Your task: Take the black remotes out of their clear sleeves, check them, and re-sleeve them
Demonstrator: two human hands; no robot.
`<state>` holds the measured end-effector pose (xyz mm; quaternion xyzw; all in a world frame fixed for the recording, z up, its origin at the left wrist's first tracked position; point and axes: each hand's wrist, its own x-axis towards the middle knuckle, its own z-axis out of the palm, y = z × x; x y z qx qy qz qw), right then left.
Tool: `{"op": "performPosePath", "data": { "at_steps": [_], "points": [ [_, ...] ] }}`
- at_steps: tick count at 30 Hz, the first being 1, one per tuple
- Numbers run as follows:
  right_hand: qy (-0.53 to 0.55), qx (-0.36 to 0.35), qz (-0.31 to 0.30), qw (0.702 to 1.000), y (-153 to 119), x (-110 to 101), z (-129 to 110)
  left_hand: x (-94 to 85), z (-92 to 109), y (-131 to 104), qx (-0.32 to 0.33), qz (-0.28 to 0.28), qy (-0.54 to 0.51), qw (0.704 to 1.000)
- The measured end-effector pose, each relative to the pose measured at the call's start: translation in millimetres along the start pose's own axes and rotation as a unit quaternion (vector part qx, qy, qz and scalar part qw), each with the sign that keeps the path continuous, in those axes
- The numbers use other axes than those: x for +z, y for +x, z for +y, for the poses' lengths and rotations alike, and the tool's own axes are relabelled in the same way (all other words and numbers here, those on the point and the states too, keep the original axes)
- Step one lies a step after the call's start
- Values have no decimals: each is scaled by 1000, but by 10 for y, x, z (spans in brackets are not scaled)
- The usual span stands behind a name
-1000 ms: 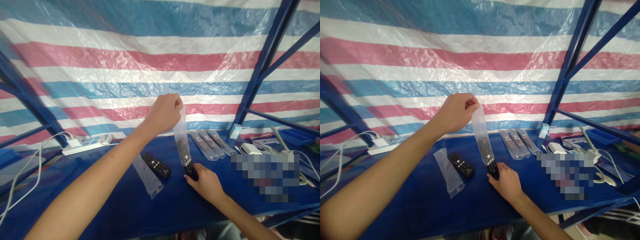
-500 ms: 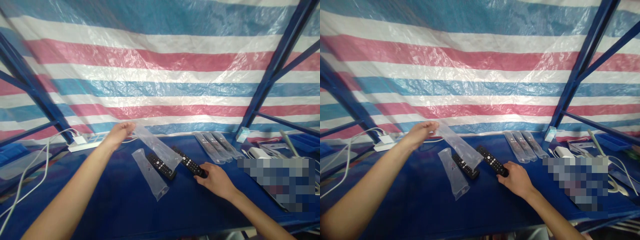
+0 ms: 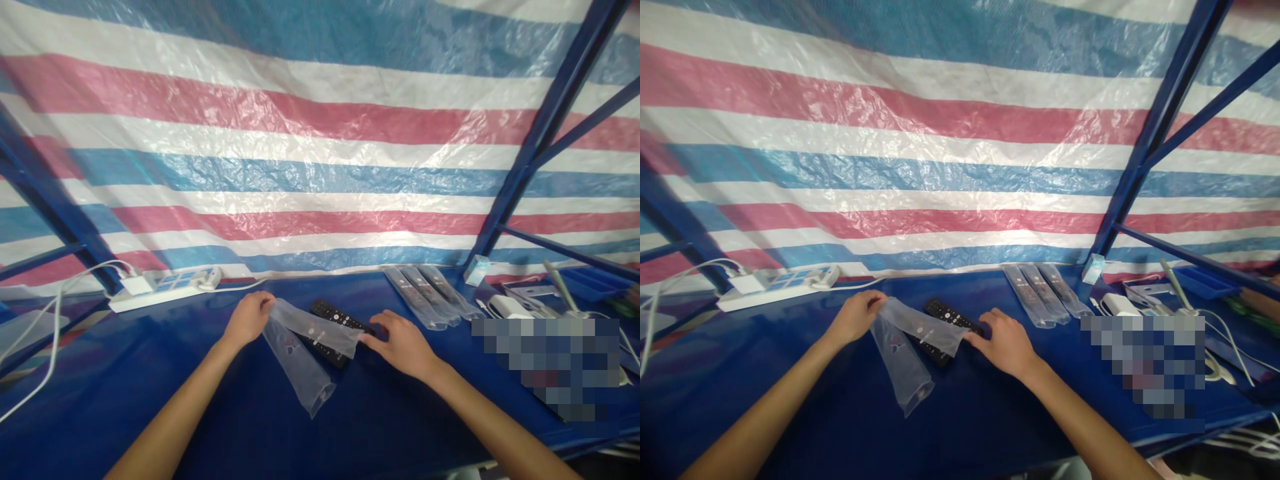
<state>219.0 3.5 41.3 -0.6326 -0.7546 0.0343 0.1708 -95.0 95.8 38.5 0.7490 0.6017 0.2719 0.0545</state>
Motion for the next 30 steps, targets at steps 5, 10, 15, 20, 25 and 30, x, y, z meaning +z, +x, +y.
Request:
{"op": "performPosePath", "data": {
  "at_steps": [5,10,15,20,25,30],
  "points": [
    [-203,158,66,964,23,-197,351,-88,121,-100,39,97,120,987],
    [-197,157,-29,967,110,-192,550,-152,559,-133,118,121,129,977],
    [-140,47,-60,987,15,-114,456,-23,1182,-89,190,24,84,978],
    [-66,-58,-89,992,-324,-186,386,242,1678,155,202,-100,99,969],
    [45,-91,-81,991,-632,-291,435,593,1888,495,152,-224,115,956],
    [71,-36,-15,997,-794,-360,554,881,1894,722,106,-284,117,946]
  ]
}}
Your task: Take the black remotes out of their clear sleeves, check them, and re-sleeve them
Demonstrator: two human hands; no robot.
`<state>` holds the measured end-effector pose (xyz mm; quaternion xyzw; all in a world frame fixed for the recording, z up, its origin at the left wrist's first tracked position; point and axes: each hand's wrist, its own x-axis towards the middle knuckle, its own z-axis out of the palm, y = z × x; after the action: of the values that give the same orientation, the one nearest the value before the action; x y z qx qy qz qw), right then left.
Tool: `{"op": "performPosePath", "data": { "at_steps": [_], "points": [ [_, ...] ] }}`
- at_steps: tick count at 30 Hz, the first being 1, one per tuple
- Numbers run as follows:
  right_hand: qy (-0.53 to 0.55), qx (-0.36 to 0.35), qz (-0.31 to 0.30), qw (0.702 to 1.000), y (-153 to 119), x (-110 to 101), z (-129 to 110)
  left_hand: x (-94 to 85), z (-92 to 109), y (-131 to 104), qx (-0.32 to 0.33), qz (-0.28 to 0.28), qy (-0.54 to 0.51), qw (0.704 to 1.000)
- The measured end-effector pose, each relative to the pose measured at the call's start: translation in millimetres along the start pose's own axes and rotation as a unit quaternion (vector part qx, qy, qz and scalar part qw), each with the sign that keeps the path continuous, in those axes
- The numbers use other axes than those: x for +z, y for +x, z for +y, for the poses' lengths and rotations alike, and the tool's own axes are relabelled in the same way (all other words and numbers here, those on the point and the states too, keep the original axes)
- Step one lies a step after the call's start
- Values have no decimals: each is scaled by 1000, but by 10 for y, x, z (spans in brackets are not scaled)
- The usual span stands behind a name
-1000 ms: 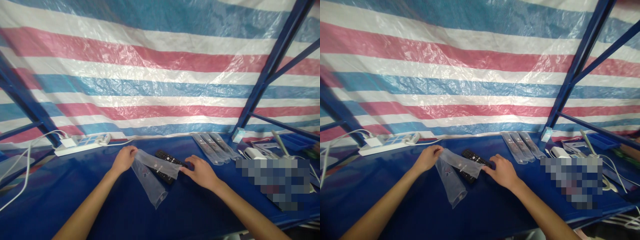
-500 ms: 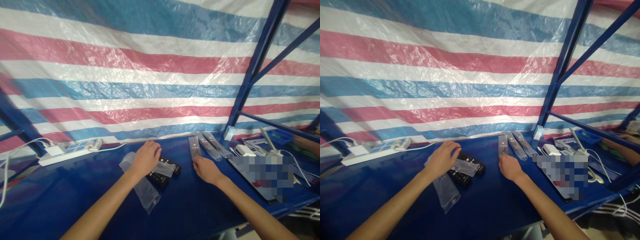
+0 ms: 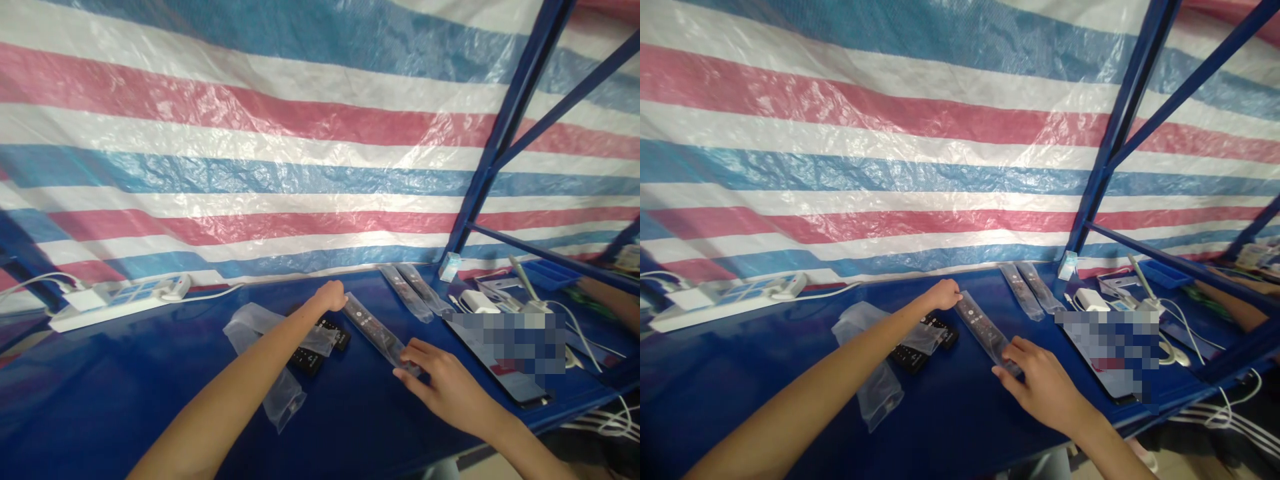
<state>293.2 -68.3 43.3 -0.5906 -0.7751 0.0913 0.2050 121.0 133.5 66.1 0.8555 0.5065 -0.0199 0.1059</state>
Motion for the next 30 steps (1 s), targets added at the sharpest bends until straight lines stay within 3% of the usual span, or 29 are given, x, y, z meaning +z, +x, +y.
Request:
{"op": "performPosePath", "data": {
  "at_steps": [5,13,21,24,30],
  "points": [
    [0,14,21,1000,-85,1,128,64,-41,106,-8,-1,-15,1000],
    [13,26,45,999,-154,30,243,103,-54,8,-1,91,-14,996],
    [16,32,58,998,-250,19,291,105,-41,23,-11,83,-20,996],
    [11,38,64,997,-276,32,319,-45,26,-100,-2,123,-11,992],
    [6,41,81,996,-315,74,354,-589,235,-436,44,200,-4,979]
  ]
}}
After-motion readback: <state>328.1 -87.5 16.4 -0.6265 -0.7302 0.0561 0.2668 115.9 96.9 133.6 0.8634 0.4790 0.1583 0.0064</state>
